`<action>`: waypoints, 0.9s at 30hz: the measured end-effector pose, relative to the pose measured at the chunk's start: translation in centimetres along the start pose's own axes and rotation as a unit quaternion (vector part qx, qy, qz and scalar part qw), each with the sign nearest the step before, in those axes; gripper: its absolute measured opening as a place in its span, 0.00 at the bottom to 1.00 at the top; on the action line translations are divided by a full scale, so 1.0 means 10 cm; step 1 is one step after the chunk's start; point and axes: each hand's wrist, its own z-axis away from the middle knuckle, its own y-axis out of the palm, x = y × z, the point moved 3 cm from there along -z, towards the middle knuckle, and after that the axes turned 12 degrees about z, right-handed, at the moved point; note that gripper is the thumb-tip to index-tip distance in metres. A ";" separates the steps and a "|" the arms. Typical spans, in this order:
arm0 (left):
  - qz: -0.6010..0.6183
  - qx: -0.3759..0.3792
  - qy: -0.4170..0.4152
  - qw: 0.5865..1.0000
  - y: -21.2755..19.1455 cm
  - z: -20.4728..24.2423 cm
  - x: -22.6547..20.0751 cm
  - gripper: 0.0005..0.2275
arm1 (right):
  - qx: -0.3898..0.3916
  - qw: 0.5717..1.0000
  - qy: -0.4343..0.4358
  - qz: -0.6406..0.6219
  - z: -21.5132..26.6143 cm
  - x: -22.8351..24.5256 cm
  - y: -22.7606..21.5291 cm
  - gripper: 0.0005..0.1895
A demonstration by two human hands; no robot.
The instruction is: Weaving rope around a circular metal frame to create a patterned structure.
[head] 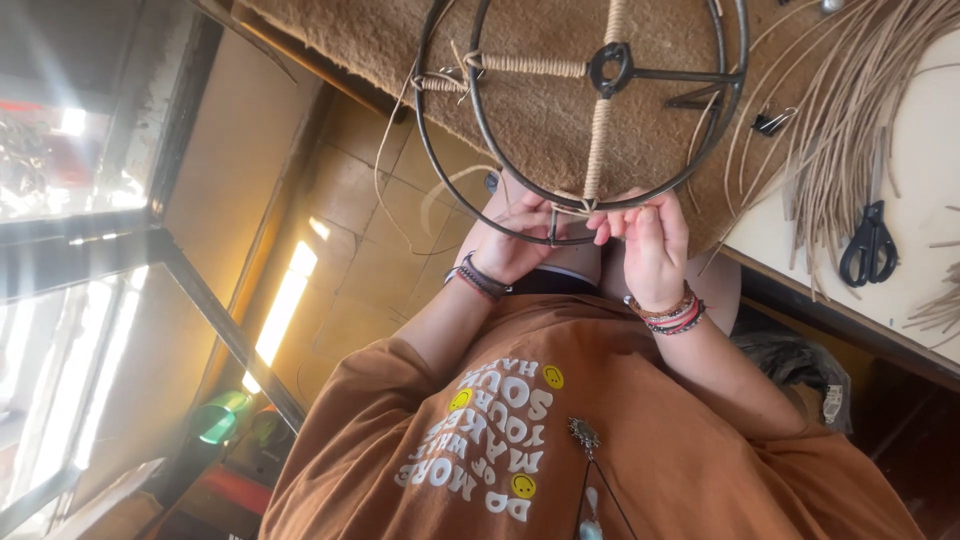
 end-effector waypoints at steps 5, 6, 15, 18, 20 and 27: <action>0.045 -0.004 -0.006 0.999 -0.14 -0.07 0.13 0.08 | -0.036 0.996 0.017 0.074 -0.12 0.12 0.10 0.14; 0.027 0.009 0.002 1.000 -0.11 -0.08 0.10 0.07 | -0.047 0.995 0.016 0.081 -0.13 0.12 0.12 0.14; -0.560 -0.005 0.105 0.822 -0.08 -0.02 -0.47 0.08 | -0.108 0.924 -0.172 0.324 -0.06 0.41 0.06 0.09; -0.612 -0.007 0.103 0.784 0.28 0.00 -0.49 0.09 | 0.010 0.908 -0.245 0.339 0.14 0.48 0.23 0.01; -0.547 0.017 0.063 0.835 0.80 -0.07 -0.55 0.06 | 0.061 0.865 -0.255 0.428 0.06 0.59 0.42 0.02; -0.479 -0.050 0.084 0.873 0.18 -0.15 -0.39 0.03 | 0.141 0.849 -0.179 0.477 -0.02 0.48 0.43 0.06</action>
